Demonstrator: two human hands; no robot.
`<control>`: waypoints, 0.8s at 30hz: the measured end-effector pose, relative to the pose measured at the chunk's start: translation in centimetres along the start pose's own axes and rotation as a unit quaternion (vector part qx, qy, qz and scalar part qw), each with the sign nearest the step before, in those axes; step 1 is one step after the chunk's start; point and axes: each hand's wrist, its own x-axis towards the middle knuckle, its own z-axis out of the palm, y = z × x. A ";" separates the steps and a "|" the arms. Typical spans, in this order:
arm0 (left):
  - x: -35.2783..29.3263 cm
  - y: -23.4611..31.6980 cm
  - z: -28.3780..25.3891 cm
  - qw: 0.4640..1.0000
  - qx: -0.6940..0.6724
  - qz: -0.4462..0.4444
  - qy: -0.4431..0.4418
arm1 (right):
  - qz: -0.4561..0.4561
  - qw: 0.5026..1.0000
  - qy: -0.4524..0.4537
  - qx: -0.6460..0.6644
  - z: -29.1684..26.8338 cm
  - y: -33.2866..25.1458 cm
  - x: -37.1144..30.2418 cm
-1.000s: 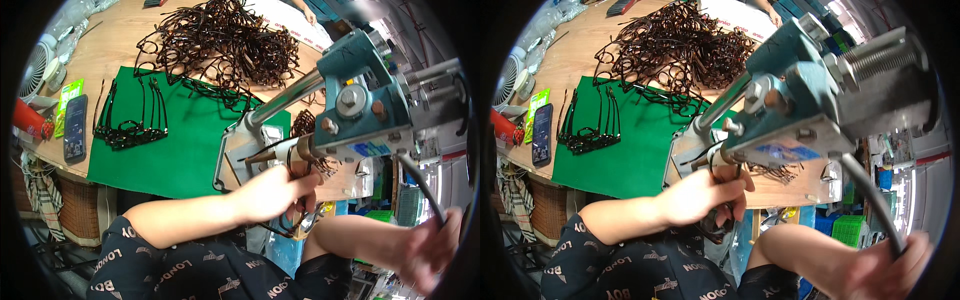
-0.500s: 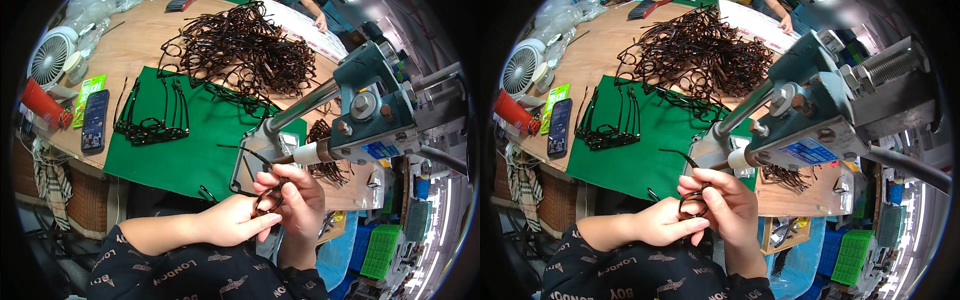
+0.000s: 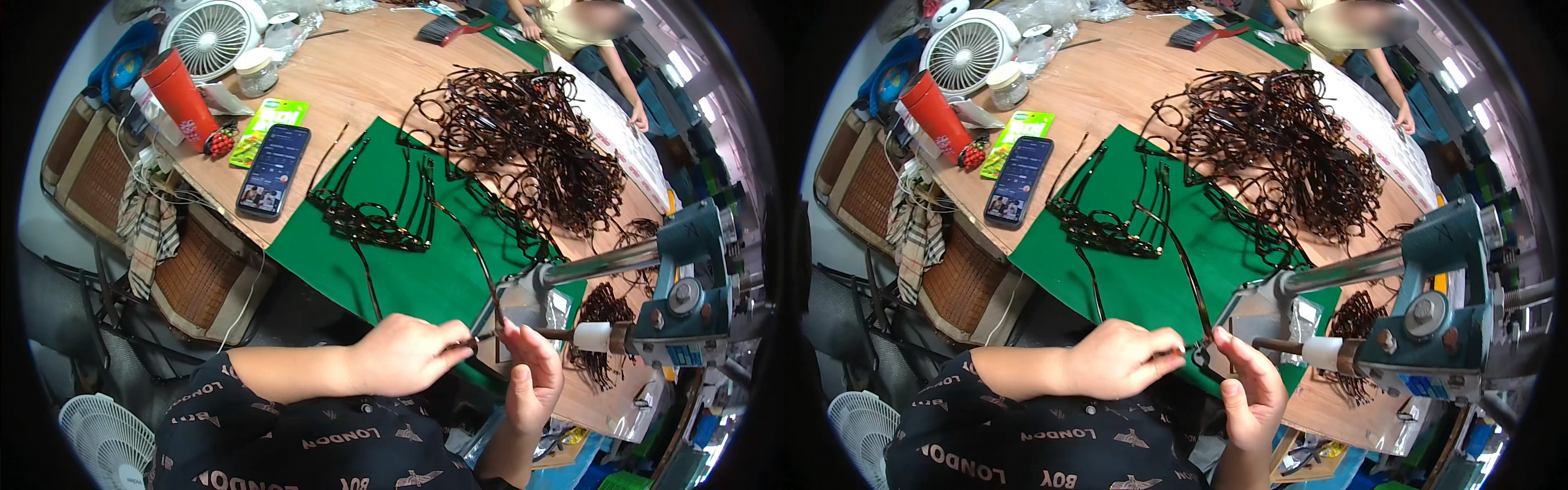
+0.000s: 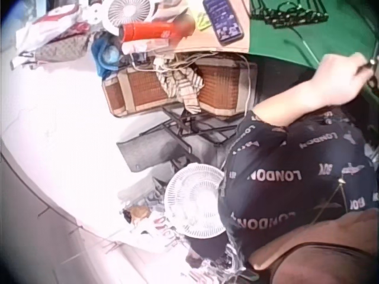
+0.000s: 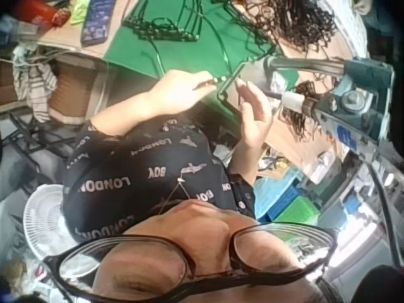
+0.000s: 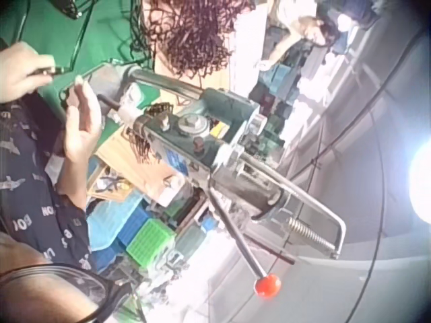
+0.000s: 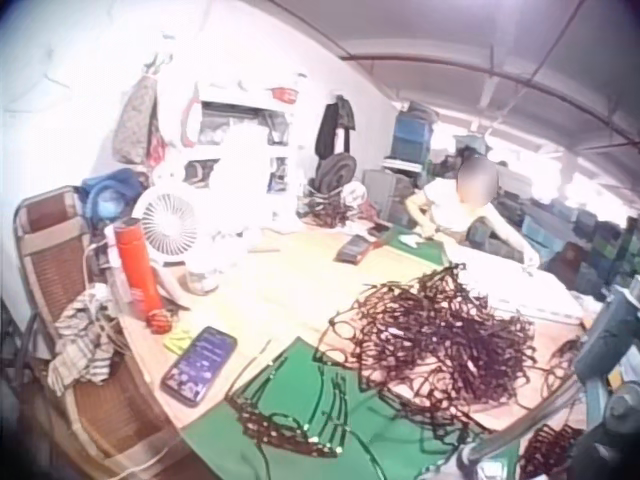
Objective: The person assembles eyeglasses by hand, attaching temple arms to frames and using a heat gun to bend the arms into shape. The person repeatedly picks up frames, attaches parts, and uses the heat gun to adjust the arms.
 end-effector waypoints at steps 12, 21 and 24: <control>3.3 -4.1 -5.7 0.978 0.114 -0.118 -0.127 | 0.104 0.993 0.026 -0.045 -2.2 0.7 -2.7; 4.7 -7.8 -8.9 0.901 0.430 0.025 0.056 | 0.107 0.989 -0.063 -0.083 -1.0 1.1 -0.9; 3.5 -8.0 -8.5 0.919 0.388 0.068 0.029 | -0.038 0.946 -0.180 -0.268 0.2 1.0 1.4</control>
